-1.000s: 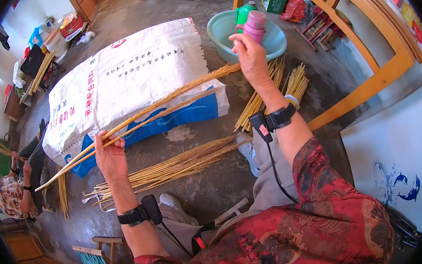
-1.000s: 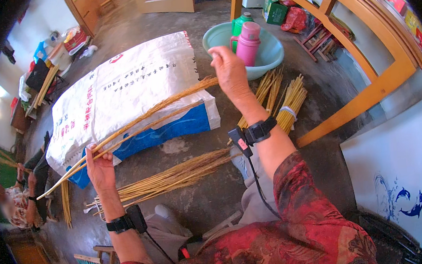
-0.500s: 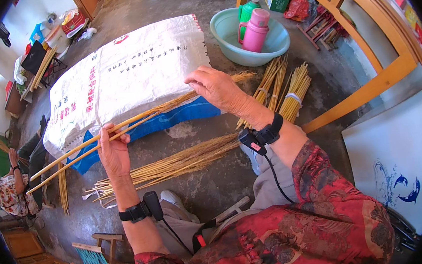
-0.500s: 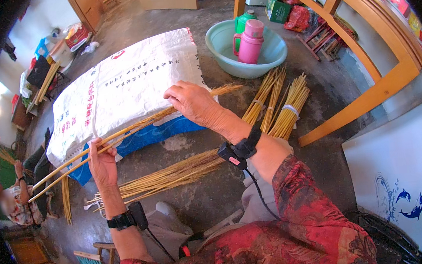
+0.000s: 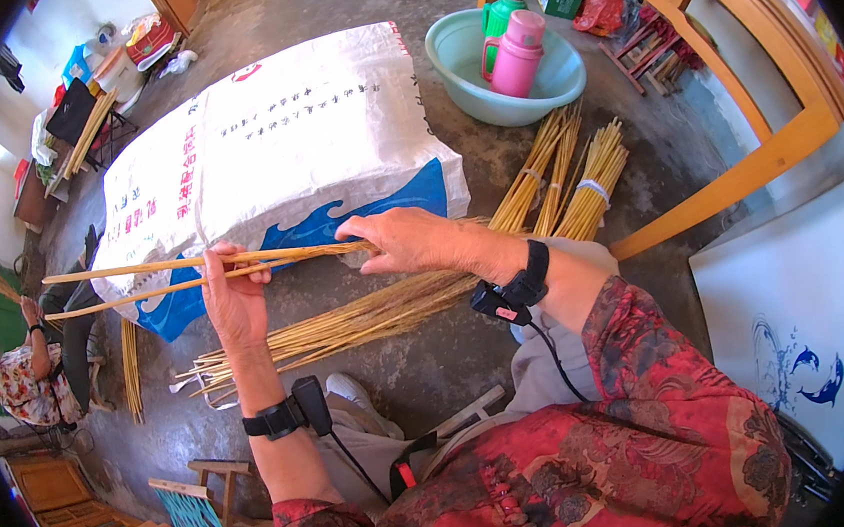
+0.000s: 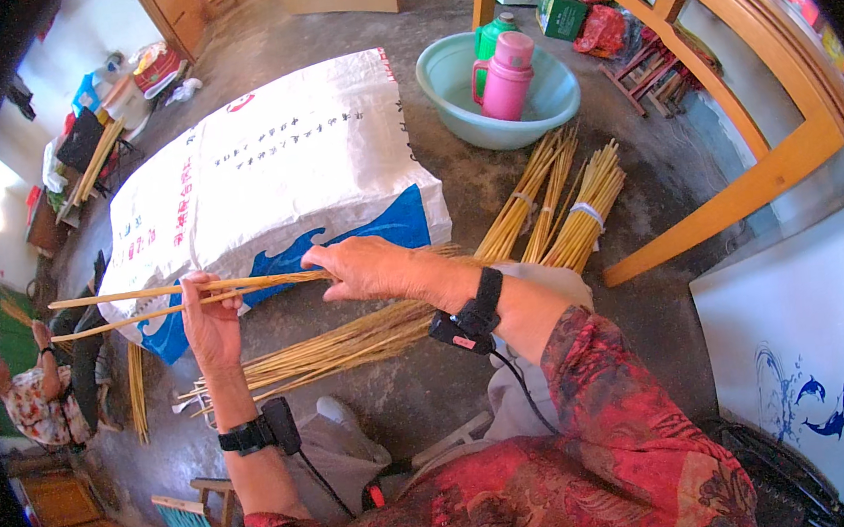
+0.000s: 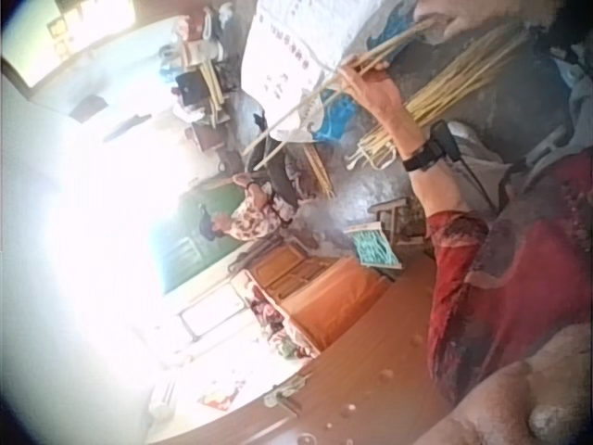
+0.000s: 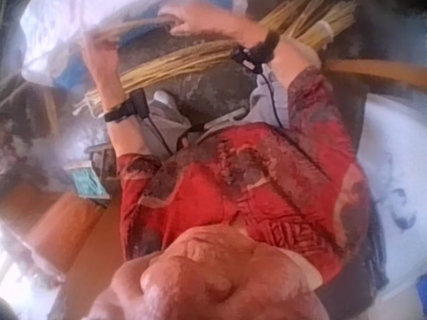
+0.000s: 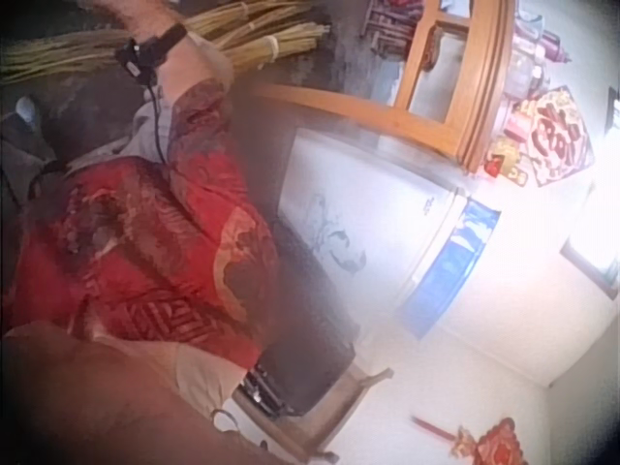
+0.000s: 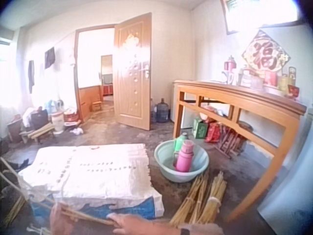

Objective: The person organizes and ties together long dried grass stalks by hand to create bundles for a weaving project.

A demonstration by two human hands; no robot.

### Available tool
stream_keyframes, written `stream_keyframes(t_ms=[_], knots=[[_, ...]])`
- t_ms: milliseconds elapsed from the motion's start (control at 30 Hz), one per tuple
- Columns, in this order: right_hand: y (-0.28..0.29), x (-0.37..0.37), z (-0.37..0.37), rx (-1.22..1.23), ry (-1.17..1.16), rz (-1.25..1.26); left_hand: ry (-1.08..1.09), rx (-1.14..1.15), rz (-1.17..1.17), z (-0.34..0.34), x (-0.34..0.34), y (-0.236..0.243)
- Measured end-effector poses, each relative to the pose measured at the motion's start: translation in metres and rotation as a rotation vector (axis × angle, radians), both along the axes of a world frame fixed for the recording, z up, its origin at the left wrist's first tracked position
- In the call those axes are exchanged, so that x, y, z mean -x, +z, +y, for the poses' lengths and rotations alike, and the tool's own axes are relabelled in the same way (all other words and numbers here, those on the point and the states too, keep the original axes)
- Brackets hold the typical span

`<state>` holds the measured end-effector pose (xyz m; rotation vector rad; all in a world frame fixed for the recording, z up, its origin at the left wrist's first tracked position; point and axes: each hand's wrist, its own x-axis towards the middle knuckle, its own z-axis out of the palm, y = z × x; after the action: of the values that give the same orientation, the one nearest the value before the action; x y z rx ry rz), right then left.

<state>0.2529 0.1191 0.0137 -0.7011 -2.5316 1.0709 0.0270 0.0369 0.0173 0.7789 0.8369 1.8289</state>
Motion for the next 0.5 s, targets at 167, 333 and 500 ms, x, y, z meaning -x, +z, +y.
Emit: stream_keyframes(t_ms=[167, 333, 500], knots=[[-0.017, -0.006, 0.023, -0.183, -0.105, -0.185, 0.106, 0.002, -0.046, 0.001, 0.01, -0.006], [-0.007, -0.021, 0.028, -0.309, -0.04, -0.034, 0.233, 0.089, -0.076, -0.003, 0.023, -0.013], [0.002, -0.017, 0.017, -0.293, -0.051, 0.119, 0.281, 0.125, -0.122, -0.004, 0.026, -0.012]])
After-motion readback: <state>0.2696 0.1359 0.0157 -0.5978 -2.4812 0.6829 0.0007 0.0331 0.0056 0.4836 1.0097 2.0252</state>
